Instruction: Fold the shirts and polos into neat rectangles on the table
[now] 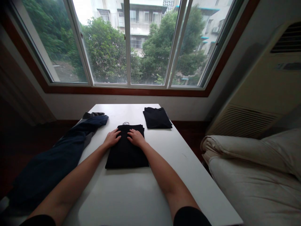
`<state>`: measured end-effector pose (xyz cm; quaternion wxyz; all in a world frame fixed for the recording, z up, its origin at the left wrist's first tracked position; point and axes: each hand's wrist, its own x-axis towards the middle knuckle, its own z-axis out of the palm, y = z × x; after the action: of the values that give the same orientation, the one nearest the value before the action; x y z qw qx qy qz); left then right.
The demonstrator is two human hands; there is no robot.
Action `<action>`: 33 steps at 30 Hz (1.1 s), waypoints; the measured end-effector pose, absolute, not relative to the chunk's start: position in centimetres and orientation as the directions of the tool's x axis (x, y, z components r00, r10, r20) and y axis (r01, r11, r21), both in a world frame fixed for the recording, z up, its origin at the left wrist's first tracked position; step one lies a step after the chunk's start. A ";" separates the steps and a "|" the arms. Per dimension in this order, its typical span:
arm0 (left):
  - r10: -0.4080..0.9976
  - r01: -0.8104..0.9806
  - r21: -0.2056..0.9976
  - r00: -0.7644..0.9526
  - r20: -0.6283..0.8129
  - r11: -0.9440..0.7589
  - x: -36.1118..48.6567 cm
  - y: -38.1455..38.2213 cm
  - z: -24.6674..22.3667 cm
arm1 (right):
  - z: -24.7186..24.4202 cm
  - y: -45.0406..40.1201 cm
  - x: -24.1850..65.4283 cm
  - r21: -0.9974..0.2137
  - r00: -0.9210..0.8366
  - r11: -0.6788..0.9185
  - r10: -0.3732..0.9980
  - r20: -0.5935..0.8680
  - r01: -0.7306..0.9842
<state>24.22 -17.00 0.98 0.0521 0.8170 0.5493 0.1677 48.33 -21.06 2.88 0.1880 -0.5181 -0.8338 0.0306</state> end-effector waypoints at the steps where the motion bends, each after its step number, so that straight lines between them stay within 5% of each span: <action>1: 0.915 0.881 0.265 0.340 0.218 -0.391 24.2 -17.0 1.0 | 3.0 -21.2 48.3 -0.225 -0.381 0.455 0.873 0.306 0.862; 4: 0.913 0.882 0.258 0.346 0.218 -0.395 24.2 -17.0 1.1 | 3.3 -21.3 48.3 -0.186 -0.278 0.371 0.877 0.392 0.910; 8: 0.911 0.879 0.260 0.351 0.217 -0.400 24.3 -17.2 1.2 | 2.9 -21.2 48.6 -0.247 -0.209 0.263 0.952 0.225 0.933; 20: 0.918 0.880 0.276 0.339 0.204 -0.386 24.2 -17.1 1.1 | 2.2 -20.8 48.6 -0.232 -0.137 0.221 0.934 0.329 0.947; 33: 0.913 0.875 0.275 0.350 0.210 -0.399 24.2 -17.1 1.2 | 2.9 -21.2 48.6 -0.239 -0.086 0.157 0.955 0.283 0.958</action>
<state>24.16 -17.14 1.25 0.0572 0.8196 0.5453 0.1662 48.57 -21.15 2.91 0.1888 -0.6493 -0.7367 -0.0039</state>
